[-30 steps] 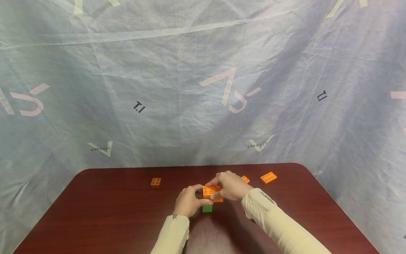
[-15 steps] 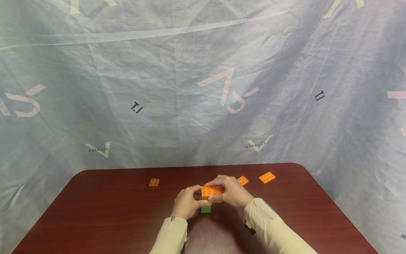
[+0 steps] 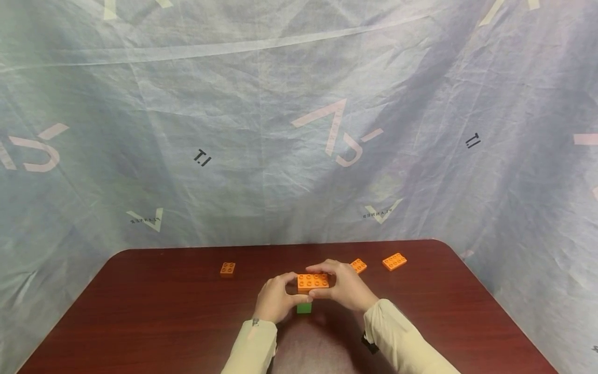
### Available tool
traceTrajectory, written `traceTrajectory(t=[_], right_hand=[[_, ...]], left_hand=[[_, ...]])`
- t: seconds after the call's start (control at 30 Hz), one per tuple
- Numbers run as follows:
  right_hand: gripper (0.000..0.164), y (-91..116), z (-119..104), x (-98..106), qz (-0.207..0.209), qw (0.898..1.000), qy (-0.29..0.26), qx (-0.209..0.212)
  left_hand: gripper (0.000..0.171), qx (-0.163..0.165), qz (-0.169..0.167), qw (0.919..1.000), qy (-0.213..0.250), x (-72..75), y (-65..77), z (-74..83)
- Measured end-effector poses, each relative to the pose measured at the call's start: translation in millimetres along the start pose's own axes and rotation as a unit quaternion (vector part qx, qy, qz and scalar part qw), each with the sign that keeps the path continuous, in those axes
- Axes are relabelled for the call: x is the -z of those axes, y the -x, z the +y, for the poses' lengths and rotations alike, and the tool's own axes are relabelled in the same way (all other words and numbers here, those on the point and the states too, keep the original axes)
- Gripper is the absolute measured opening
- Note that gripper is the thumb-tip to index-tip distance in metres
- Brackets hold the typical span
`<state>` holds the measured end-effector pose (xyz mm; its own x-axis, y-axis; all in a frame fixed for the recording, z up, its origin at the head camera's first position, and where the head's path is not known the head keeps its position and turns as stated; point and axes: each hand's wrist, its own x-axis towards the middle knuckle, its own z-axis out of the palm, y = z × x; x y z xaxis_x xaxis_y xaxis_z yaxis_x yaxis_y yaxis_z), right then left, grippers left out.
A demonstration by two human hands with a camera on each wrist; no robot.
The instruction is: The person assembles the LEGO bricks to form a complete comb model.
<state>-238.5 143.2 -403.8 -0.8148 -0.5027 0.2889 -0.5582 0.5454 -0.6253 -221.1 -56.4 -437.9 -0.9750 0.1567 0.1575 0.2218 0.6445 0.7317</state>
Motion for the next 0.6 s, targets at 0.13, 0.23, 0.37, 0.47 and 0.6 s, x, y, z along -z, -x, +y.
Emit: traceTrajectory(t=[0.13, 0.23, 0.37, 0.47, 0.6], right_hand=[[0.047, 3.9, 2.4, 1.0, 0.008, 1.0, 0.008, 0.014], [0.048, 7.1, 3.4, 2.1, 0.009, 1.0, 0.015, 0.012], [0.051, 10.9, 4.5, 4.5, 0.005, 1.0, 0.002, -0.014], [0.053, 13.5, 7.1, 7.2, 0.007, 0.999, -0.01, -0.03], [0.055, 17.0, 11.8, 9.9, 0.007, 0.999, -0.005, -0.034]], left_hand=[[0.05, -0.006, 0.003, 1.0, 0.0, 0.6, 0.9, 1.8], [0.049, -0.009, 0.004, 0.9999, 0.002, 1.2, 1.9, 3.4], [0.051, -0.004, 0.003, 1.0, 0.002, 1.2, 2.7, 4.4], [0.054, 0.005, 0.0, 1.0, 0.005, 1.1, 2.6, 4.6], [0.059, 0.016, -0.003, 0.9999, 0.003, 1.0, 2.1, 4.6]])
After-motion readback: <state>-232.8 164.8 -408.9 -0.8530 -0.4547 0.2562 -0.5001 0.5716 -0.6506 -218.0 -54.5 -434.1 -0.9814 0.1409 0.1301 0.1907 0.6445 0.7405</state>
